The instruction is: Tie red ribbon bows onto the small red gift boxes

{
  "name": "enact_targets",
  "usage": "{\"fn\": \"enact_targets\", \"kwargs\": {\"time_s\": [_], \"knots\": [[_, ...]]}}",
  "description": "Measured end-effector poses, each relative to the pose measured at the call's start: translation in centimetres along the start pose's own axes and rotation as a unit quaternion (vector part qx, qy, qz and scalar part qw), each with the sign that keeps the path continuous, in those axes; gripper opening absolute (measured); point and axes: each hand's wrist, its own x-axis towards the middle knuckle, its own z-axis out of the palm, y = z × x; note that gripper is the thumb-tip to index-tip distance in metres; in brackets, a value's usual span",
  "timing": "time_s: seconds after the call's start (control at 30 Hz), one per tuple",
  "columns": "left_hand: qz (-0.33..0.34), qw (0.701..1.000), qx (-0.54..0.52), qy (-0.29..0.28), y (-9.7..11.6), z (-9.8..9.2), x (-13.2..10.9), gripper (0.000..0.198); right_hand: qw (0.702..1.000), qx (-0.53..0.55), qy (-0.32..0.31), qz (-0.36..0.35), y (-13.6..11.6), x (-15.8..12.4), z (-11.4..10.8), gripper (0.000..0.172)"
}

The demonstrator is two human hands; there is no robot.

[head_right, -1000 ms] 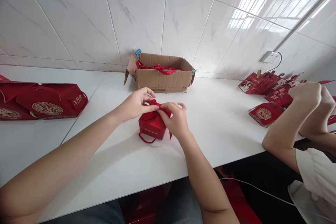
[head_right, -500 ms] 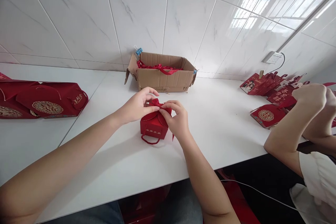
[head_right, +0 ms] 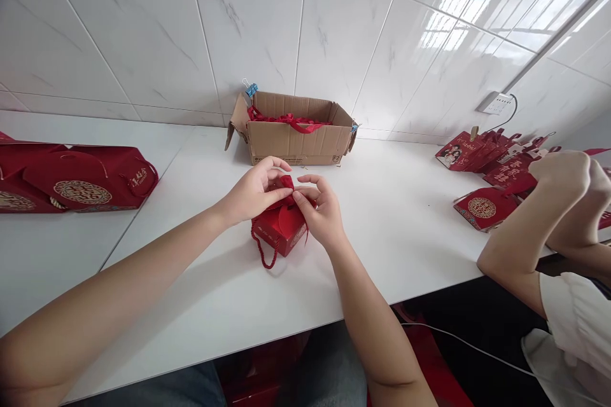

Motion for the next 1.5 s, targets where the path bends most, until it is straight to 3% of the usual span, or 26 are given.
{"fn": "enact_targets", "kwargs": {"time_s": [0.2, 0.3, 0.4, 0.47, 0.6, 1.07, 1.2, 1.33, 1.5], "knots": [[0.051, 0.998, 0.036, 0.014, -0.5, 0.1, 0.2, 0.028, 0.996, 0.072, -0.032, 0.051, -0.6, 0.2, -0.1, 0.032], [0.07, 0.993, 0.091, 0.039, -0.5, -0.3, 0.3, 0.03, 0.993, 0.095, -0.012, 0.07, -0.8, 0.2, 0.0, 0.034], [0.048, 0.975, 0.206, 0.074, 0.2, -1.3, 0.1, 0.021, 0.992, 0.089, 0.007, 0.085, -0.9, 0.1, 0.1, 0.036], [-0.002, 0.967, 0.251, 0.039, 1.0, -2.0, -0.2, 0.016, 0.993, 0.084, 0.014, 0.087, -0.9, 0.1, 0.1, 0.036], [-0.06, 0.967, 0.241, -0.054, 2.1, -2.3, -0.7, 0.015, 0.994, 0.08, 0.009, 0.08, -1.0, -0.2, 0.4, 0.034], [0.031, 0.964, 0.264, 0.015, 1.0, -1.8, -0.2, 0.014, 0.995, -0.089, 0.034, -0.022, -0.7, -0.6, 0.4, 0.027], [0.027, 0.964, 0.264, 0.007, 0.9, -1.7, -0.2, 0.014, 0.991, -0.103, 0.084, -0.031, -0.4, -0.2, 0.0, 0.022], [-0.002, 0.966, 0.26, -0.004, 1.2, -1.8, -0.2, 0.013, 0.996, -0.071, 0.048, -0.01, -0.5, 0.0, 0.0, 0.02], [-0.017, 0.969, 0.244, -0.034, 1.4, -2.1, -0.3, 0.012, 0.988, -0.134, 0.045, -0.061, -0.6, 0.0, -0.1, 0.017]]}}
